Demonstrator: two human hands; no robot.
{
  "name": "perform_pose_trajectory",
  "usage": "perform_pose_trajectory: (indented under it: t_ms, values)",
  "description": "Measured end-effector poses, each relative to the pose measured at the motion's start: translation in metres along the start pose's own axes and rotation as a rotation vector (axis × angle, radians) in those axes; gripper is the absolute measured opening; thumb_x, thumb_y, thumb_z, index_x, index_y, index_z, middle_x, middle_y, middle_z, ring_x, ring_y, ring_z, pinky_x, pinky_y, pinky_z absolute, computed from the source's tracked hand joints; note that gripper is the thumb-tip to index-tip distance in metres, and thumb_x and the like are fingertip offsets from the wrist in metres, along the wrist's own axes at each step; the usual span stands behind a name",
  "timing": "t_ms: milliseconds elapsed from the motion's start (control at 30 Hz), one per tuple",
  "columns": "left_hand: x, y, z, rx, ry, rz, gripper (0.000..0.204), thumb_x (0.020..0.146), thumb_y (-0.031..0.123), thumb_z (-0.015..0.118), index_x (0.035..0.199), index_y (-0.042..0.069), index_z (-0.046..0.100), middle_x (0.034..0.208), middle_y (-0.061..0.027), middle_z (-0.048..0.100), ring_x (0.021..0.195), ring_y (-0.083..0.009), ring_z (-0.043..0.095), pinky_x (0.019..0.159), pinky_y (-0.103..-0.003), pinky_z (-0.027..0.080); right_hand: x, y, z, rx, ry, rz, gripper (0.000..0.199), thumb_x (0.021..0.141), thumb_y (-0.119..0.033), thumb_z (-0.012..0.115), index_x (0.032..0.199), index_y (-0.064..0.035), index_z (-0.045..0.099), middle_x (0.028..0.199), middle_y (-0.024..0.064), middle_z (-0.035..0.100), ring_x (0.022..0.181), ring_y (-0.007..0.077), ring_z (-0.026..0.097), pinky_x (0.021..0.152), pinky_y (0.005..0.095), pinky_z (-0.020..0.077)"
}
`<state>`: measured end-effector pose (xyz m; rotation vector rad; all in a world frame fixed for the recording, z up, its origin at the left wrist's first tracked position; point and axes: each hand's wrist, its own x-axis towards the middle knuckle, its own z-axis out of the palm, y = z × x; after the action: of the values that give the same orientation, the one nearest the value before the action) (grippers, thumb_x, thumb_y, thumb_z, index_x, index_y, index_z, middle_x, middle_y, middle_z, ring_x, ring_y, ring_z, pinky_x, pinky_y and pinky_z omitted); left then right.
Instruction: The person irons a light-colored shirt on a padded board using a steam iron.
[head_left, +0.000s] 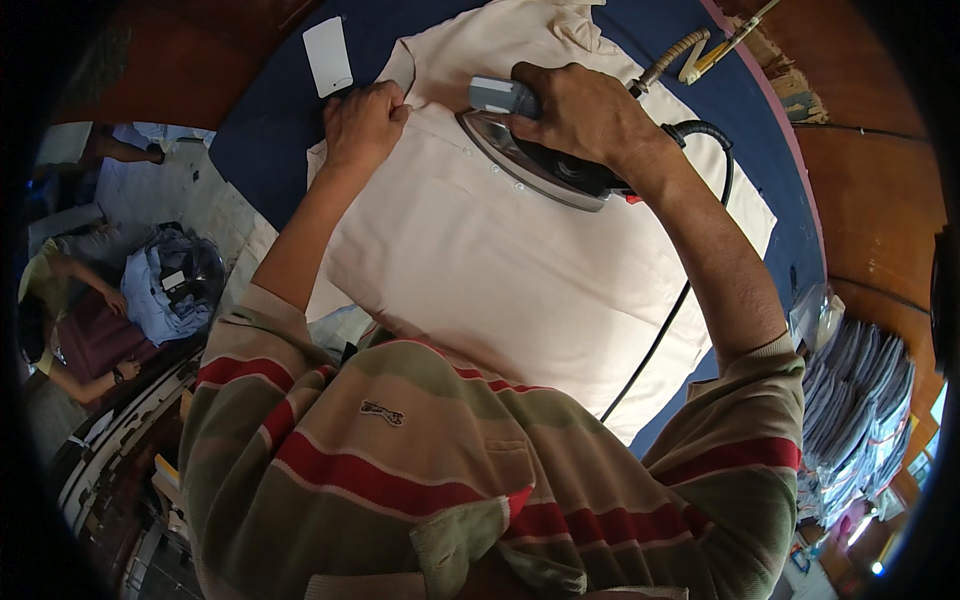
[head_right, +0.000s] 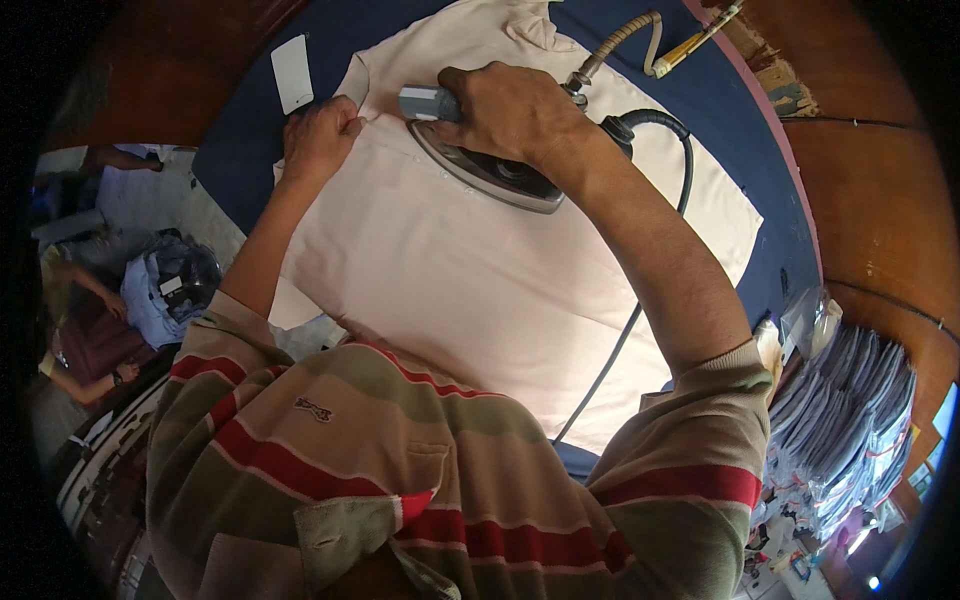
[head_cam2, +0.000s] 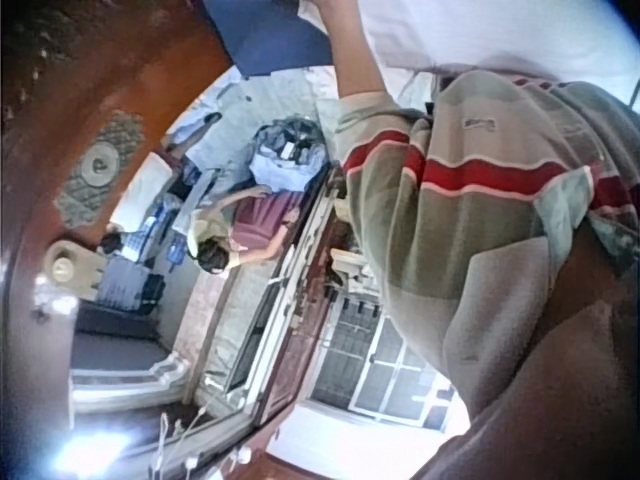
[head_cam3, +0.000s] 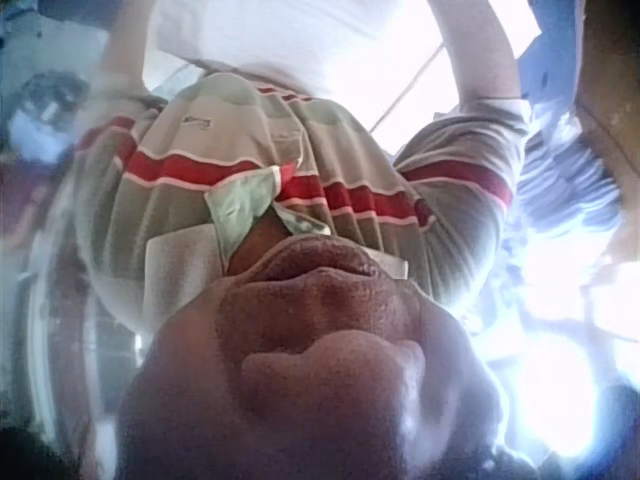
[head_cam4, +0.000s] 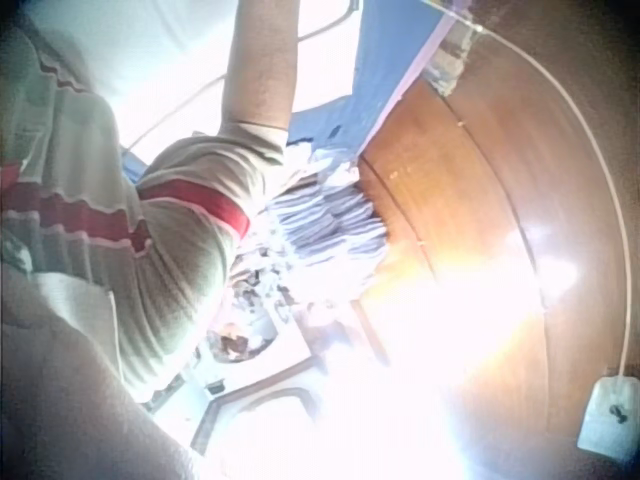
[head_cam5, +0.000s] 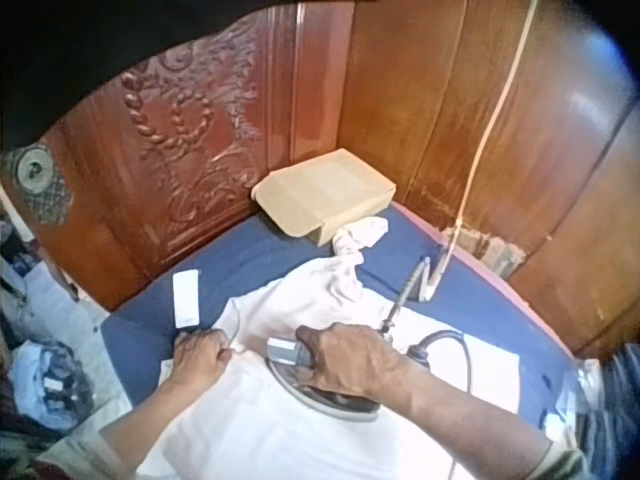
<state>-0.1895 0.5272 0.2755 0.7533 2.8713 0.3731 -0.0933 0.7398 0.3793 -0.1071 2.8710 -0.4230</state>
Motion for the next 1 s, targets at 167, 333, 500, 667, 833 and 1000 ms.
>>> perform_pose_trajectory:
  t_ms: [167,333,500,667,833,1000]
  values:
    - [-0.004,-0.006,0.011,-0.101,0.142,0.157,0.011,0.082,0.011,0.058,0.093,0.013,0.057,0.091,-0.0015,0.062,0.089,-0.0227,0.059,0.085,-0.043,0.037,0.017,-0.003,0.002,-0.017,0.063,-0.068,0.041,0.08,-0.04,0.062,0.103,-0.0067,0.06,0.075,0.0127,0.066,0.071,0.0284,0.065,0.068,0.0368,0.0526]
    - [-0.005,-0.008,0.013,-0.104,0.117,0.161,0.019,0.081,0.007,0.057,0.098,0.015,0.058,0.093,0.0002,0.062,0.093,-0.0209,0.058,0.084,-0.041,0.037,0.007,0.001,0.004,0.001,0.053,-0.07,0.042,0.079,-0.041,0.062,0.104,-0.007,0.06,0.077,0.0136,0.066,0.073,0.0294,0.065,0.067,0.0379,0.052]
    - [-0.005,-0.008,0.009,-0.087,0.079,0.131,0.018,0.081,0.008,0.057,0.098,0.016,0.058,0.095,0.0007,0.062,0.095,-0.0202,0.057,0.084,-0.041,0.037,0.019,-0.002,0.001,-0.034,0.03,-0.075,0.044,0.08,-0.043,0.06,0.105,-0.0066,0.059,0.079,0.0141,0.066,0.077,0.0295,0.065,0.07,0.0384,0.0508]
    - [-0.003,-0.008,0.009,-0.003,0.097,0.158,0.017,0.082,0.013,0.056,0.099,0.016,0.056,0.095,0.0005,0.061,0.094,-0.0203,0.057,0.085,-0.043,0.035,0.001,0.02,0.0,0.043,0.13,0.056,0.048,0.079,-0.047,0.059,0.102,-0.005,0.06,0.083,0.0171,0.065,0.08,0.0325,0.064,0.071,0.0402,0.05]
    - [-0.01,-0.011,0.014,0.048,0.168,0.207,0.016,0.083,0.014,0.055,0.099,0.015,0.055,0.096,-0.0006,0.06,0.093,-0.0213,0.056,0.087,-0.043,0.033,-0.051,0.021,-0.012,0.03,0.114,0.221,0.041,0.081,-0.041,0.06,0.101,-0.0051,0.058,0.078,0.0185,0.065,0.077,0.0333,0.064,0.071,0.0412,0.0503]
    - [-0.008,-0.008,0.014,0.051,0.2,0.257,0.014,0.085,0.012,0.052,0.098,0.015,0.054,0.097,-0.002,0.06,0.092,-0.0216,0.055,0.086,-0.043,0.032,-0.097,0.009,0.012,0.068,0.075,0.234,0.037,0.08,-0.033,0.061,0.104,-0.0061,0.058,0.076,0.0194,0.065,0.073,0.035,0.065,0.069,0.0418,0.0518]
